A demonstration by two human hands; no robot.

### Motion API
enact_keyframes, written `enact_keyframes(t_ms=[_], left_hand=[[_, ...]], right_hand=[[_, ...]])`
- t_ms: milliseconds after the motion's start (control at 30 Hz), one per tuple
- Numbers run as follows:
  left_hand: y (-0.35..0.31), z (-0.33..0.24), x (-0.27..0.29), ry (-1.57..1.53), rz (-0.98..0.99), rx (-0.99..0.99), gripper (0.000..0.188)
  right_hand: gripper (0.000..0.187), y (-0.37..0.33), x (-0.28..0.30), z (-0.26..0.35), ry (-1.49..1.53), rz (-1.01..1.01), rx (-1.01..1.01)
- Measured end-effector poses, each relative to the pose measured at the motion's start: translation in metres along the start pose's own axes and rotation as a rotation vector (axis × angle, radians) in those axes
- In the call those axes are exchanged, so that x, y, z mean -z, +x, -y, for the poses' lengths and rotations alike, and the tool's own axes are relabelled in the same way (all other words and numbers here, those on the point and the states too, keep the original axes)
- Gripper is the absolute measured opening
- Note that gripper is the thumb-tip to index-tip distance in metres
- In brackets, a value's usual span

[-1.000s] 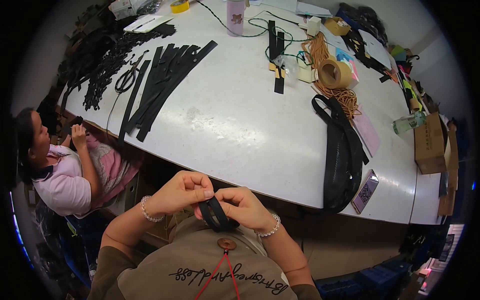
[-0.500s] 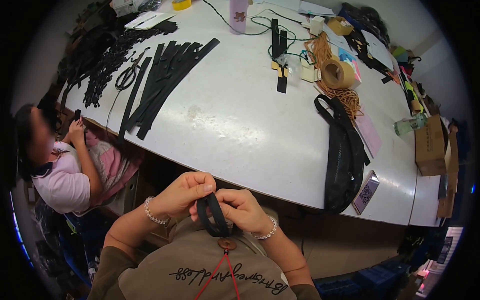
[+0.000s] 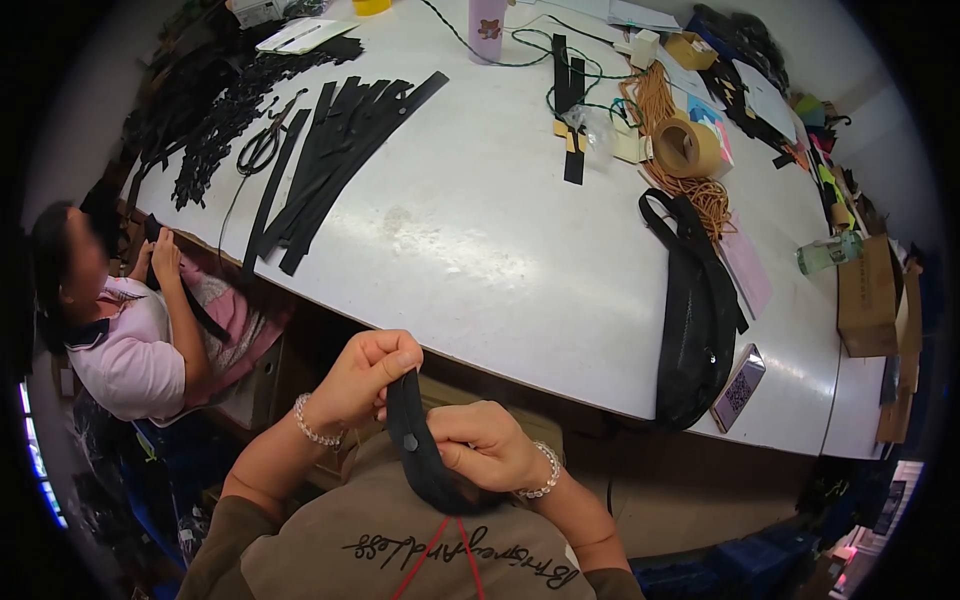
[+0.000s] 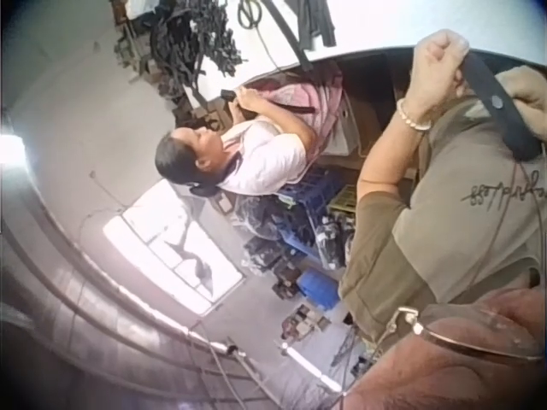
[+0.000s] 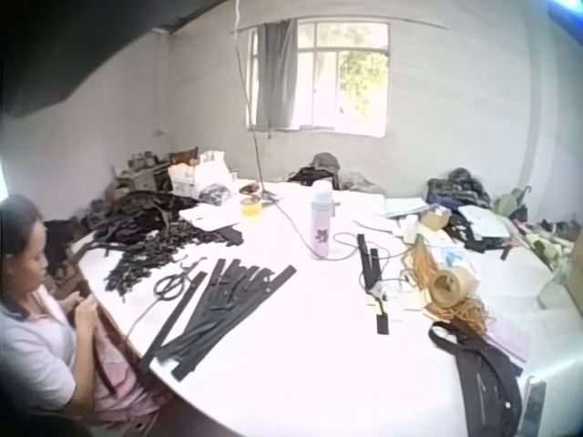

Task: Manually assembling zipper sliders onto black fabric straps at a manufacturing workbench.

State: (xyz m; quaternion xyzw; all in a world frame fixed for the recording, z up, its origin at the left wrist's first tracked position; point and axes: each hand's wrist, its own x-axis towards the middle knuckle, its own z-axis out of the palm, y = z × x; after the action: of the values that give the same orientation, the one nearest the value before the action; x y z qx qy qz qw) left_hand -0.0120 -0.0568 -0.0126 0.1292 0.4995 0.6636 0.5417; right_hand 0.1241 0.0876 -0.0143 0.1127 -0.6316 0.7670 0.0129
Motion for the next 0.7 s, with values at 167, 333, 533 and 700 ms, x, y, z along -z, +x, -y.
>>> enact_keyframes(t_ms=[167,333,533,700], left_hand=[[0.006,-0.004,0.005,-0.247,0.059,0.05,0.022],[0.006,0.006,-0.006,-0.039,0.009,-0.156,0.012],[0.011,0.013,-0.006,0.124,-0.087,-0.287,0.008],[0.011,0.012,-0.008,0.157,-0.121,-0.292,0.008]], right_hand=[[0.016,-0.002,-0.002,-0.016,-0.037,-0.09,-0.098],[0.018,-0.007,-0.001,-0.045,0.016,-0.306,-0.078],[0.018,-0.012,-0.001,-0.045,0.147,-0.342,-0.235],[0.018,-0.011,-0.001,-0.05,0.17,-0.359,-0.217]])
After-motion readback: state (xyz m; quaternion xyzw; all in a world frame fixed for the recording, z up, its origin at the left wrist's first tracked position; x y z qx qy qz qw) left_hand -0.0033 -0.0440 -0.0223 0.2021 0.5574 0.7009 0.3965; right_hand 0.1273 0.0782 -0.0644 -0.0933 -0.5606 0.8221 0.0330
